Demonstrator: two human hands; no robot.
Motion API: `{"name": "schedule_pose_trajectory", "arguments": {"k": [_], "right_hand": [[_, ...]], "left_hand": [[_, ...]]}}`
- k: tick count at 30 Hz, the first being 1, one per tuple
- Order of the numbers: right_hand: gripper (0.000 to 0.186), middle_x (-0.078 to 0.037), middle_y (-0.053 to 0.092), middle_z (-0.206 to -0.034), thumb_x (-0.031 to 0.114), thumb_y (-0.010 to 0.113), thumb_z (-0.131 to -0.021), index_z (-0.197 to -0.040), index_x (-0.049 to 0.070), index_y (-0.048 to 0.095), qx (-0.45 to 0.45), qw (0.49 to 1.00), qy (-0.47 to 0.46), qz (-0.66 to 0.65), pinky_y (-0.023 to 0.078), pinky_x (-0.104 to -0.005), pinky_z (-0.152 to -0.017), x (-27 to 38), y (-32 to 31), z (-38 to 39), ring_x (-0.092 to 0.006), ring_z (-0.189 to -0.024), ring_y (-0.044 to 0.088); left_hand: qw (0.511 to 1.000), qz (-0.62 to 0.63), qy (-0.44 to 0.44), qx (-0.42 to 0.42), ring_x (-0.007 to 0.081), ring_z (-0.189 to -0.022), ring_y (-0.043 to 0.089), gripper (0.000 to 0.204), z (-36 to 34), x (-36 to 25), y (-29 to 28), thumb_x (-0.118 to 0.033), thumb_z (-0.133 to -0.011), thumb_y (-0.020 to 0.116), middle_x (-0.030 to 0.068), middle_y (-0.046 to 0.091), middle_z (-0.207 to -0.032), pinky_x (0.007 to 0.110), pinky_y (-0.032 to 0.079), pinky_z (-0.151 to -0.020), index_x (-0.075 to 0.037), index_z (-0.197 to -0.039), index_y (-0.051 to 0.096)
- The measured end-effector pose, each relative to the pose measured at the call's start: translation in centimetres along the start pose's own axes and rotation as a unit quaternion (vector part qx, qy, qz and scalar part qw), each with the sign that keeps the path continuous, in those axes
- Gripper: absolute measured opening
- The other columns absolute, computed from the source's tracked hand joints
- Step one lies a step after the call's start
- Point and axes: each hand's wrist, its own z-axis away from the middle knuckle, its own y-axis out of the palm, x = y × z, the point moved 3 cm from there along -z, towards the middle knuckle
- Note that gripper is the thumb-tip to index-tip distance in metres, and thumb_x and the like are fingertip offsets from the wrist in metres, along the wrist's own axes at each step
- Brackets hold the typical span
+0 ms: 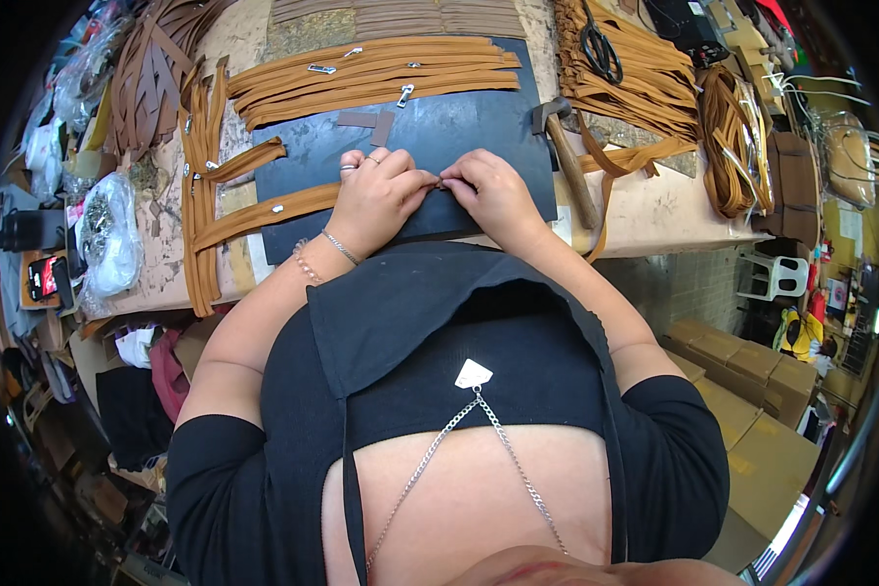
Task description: The person attaches metal sliders and stops to leather strips using a hammer; they also use scissors to trim small leather pieces.
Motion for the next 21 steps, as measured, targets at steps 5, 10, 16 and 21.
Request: {"name": "schedule_pose_trajectory", "arguments": {"k": [5,10,16,21], "right_hand": [[0.008,-0.01,0.066,-0.095,0.007,0.075,-0.086,-0.092,0.002,0.072,-0.003,1.0,-0.019,0.015,0.052,-0.0412,-0.085,-0.3,0.4,0.1,-0.032,-0.094,0.063],[0.008,-0.002,0.063,-0.097,0.017,0.081,-0.081,-0.085,0.012,0.077,-0.029,0.996,0.018,0.083,0.047,-0.0405,-0.084,-0.9,0.2,0.8,-0.027,-0.095,0.058],[0.011,0.001,0.057,-0.092,0.027,0.084,-0.079,-0.079,0.017,0.08,-0.079,0.987,0.058,0.125,0.037,-0.0393,-0.079,-1.6,-1.0,2.3,-0.0228,-0.093,0.053],[0.014,-0.002,0.064,-0.105,0.026,0.083,-0.081,-0.092,0.018,0.081,-0.151,0.978,0.029,0.145,0.044,-0.0442,-0.092,-5.0,-4.7,3.7,-0.0277,-0.107,0.057]], "left_hand": [[1.0,0.0,0.0,0.007,0.0197,-0.089,0.059,0.008,-0.3,-0.1,0.0,-0.019,-0.087,0.076,-0.0025,0.061,-0.087,0.037,0.037,-0.084,-0.019,-0.095,0.076],[0.998,0.048,-0.05,-0.01,0.0202,-0.09,0.061,0.008,-0.9,-0.8,1.2,-0.022,-0.089,0.076,-0.0012,0.064,-0.088,0.037,0.038,-0.085,-0.016,-0.094,0.076],[1.0,0.002,0.014,0.003,0.0227,-0.088,0.059,0.014,-1.2,-1.2,1.4,-0.025,-0.091,0.075,0.0003,0.061,-0.088,0.038,0.039,-0.085,-0.013,-0.086,0.071],[0.998,-0.037,0.048,-0.01,0.0242,-0.087,0.056,0.018,-1.2,-1.8,1.3,-0.021,-0.094,0.071,0.0016,0.058,-0.088,0.04,0.041,-0.084,-0.012,-0.08,0.064]]}}
